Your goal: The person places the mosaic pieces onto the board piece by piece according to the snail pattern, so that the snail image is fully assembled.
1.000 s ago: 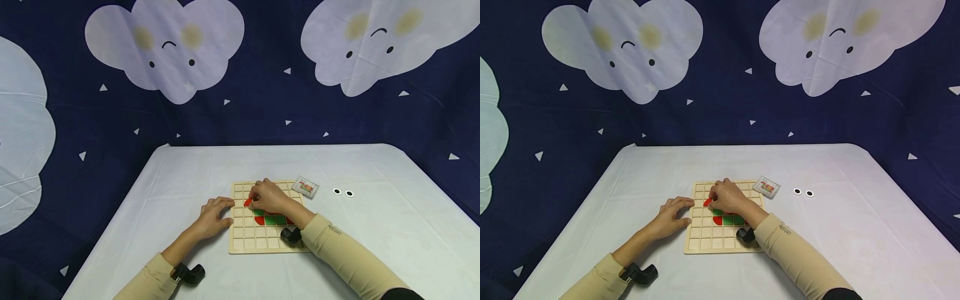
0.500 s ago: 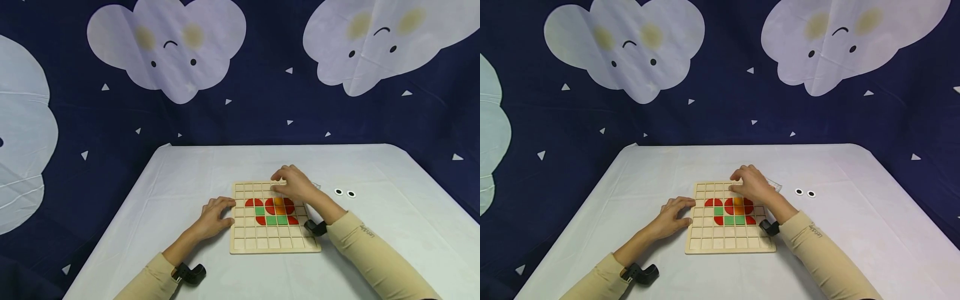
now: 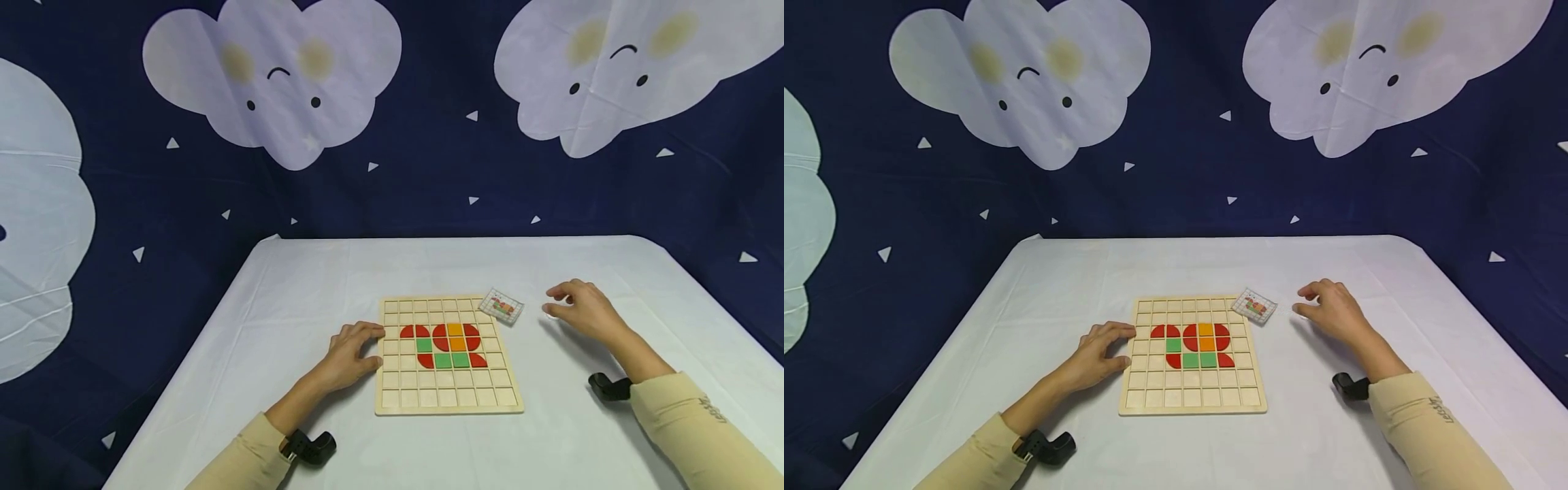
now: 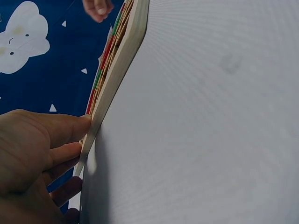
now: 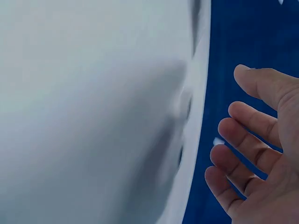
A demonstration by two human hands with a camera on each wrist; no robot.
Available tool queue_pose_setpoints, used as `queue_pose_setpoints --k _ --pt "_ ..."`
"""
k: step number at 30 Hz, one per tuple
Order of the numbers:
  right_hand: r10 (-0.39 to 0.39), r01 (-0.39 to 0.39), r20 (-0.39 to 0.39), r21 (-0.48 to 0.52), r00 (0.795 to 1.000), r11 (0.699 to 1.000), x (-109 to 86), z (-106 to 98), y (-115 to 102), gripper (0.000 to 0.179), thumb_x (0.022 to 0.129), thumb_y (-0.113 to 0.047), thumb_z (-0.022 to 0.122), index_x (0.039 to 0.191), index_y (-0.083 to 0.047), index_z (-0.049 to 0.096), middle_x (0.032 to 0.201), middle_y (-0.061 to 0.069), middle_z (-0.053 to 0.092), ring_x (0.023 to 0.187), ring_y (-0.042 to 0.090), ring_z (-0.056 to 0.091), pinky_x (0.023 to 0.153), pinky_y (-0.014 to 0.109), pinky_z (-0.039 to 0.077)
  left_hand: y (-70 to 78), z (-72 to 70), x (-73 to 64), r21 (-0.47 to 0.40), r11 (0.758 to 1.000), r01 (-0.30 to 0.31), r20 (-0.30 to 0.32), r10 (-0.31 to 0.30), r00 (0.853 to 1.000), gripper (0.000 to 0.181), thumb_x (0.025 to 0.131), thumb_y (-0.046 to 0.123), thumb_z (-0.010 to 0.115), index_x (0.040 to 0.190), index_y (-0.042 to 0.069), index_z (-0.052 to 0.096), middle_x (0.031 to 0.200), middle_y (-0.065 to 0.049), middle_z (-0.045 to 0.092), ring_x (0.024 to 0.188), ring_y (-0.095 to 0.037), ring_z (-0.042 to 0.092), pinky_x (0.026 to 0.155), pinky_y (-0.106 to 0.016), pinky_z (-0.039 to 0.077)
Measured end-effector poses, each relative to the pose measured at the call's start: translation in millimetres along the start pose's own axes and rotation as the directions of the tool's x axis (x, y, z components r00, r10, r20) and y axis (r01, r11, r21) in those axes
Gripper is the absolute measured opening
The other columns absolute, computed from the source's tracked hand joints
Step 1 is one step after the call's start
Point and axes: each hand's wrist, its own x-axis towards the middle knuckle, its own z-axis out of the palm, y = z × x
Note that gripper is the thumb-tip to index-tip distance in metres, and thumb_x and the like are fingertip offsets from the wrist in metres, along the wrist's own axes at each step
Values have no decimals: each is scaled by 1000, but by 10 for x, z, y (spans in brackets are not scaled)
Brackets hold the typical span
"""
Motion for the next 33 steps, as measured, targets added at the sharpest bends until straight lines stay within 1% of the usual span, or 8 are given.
queue_pose_setpoints --k 3,5,11,15,18,27,33 --pt "46 -46 12 -16 999 999 -37 -40 157 40 84 -28 68 111 2 65 104 23 63 93 34 54 72 41 41 1 -7 1 -4 1000 -2 7 2 1000 43 79 14 69 121 8 61 131 -1 55 116 -22 43 93 -43 26" --pt "63 -63 27 -26 998 998 -57 -54 241 42 83 -28 68 111 3 64 103 24 62 92 35 55 70 41 41 3 -9 0 -7 1000 0 11 0 1000 44 79 14 68 121 7 61 131 -1 55 117 -22 42 93 -43 25" --pt "66 -64 64 -29 996 997 -99 -54 409 43 81 -24 69 110 7 63 100 25 63 91 39 58 74 48 44 6 -10 3 -1 1000 6 18 -6 1000 43 80 14 68 122 7 60 132 -1 54 118 -22 42 94 -44 25" --pt "56 -54 76 -31 996 998 -109 -47 438 43 81 -24 70 109 7 64 100 25 62 93 40 58 76 50 43 6 -10 -2 2 1000 8 17 -8 1000 44 80 14 67 122 7 60 132 -1 54 117 -23 42 94 -43 25" --pt "48 -45 76 -41 996 998 -120 -44 445 41 80 -25 70 108 6 65 100 24 62 91 39 56 75 49 42 8 -11 -7 -2 1000 7 15 -7 1000 44 80 14 67 122 6 60 132 -2 54 118 -23 42 94 -43 25" --pt "29 -26 61 -52 998 998 -173 -39 473 36 80 -22 69 105 3 67 98 22 62 87 32 53 70 37 37 3 -9 -5 -10 1000 1 10 0 1000 43 80 14 68 122 6 60 131 -3 55 118 -24 42 93 -44 26" --pt "20 -18 53 -47 998 999 -181 -30 487 34 80 -22 70 104 3 68 97 21 62 86 31 52 69 36 37 0 -9 -5 -5 1000 1 11 0 1000 43 80 14 68 122 6 60 131 -2 55 118 -23 42 93 -43 26"
